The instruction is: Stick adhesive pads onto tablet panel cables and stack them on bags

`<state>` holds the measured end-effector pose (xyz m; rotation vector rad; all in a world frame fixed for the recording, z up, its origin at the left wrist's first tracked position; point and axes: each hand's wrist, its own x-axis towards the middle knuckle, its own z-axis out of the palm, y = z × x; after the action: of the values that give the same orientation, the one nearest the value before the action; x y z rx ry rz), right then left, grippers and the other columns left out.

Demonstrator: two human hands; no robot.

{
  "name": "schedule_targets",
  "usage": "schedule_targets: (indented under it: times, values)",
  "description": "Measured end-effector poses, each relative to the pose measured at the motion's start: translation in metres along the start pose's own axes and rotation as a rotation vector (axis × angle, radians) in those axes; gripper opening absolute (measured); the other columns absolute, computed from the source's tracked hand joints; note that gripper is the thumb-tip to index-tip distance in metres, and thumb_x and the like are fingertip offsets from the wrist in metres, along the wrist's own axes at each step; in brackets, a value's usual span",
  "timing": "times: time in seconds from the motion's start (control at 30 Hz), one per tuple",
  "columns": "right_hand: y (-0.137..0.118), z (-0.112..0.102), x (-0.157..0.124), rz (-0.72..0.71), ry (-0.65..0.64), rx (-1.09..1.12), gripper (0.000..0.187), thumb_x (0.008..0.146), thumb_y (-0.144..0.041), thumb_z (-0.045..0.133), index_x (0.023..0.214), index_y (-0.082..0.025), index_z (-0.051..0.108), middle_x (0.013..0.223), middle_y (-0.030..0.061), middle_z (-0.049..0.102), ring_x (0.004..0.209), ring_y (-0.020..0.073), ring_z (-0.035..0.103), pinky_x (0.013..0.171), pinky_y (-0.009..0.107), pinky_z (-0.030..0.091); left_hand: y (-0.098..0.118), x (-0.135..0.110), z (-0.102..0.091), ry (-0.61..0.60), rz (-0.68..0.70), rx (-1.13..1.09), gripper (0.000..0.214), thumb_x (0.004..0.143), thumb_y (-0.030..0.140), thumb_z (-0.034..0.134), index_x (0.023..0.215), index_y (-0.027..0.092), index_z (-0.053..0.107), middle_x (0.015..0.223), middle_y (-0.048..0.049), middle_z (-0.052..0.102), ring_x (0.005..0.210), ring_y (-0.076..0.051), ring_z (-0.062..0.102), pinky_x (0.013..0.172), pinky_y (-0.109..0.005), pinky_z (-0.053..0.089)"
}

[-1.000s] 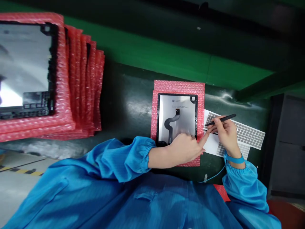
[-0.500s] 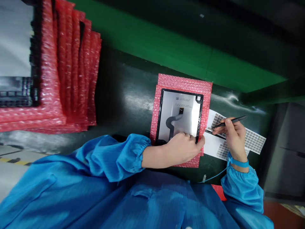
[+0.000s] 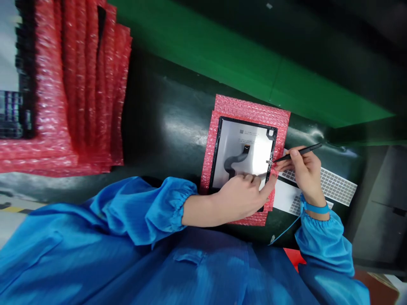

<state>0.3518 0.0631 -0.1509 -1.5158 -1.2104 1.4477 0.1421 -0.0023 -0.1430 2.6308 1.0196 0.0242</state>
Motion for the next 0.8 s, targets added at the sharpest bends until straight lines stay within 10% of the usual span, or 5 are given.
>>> schedule_targets:
  times: [0.8]
  values:
    - [0.004, 0.004, 0.001, 0.007, -0.033, 0.030, 0.039, 0.092, -0.064, 0.079, 0.094, -0.027, 0.068, 0.068, -0.0008, 0.078, 0.054, 0.0212, 0.077, 0.053, 0.033, 0.070, -0.012, 0.001, -0.011, -0.014, -0.057, 0.019, 0.061, 0.112, 0.038, 0.049, 0.158, -0.002, 0.044, 0.108, -0.0211, 0.077, 0.086, -0.030, 0.078, 0.066, -0.038, 0.060]
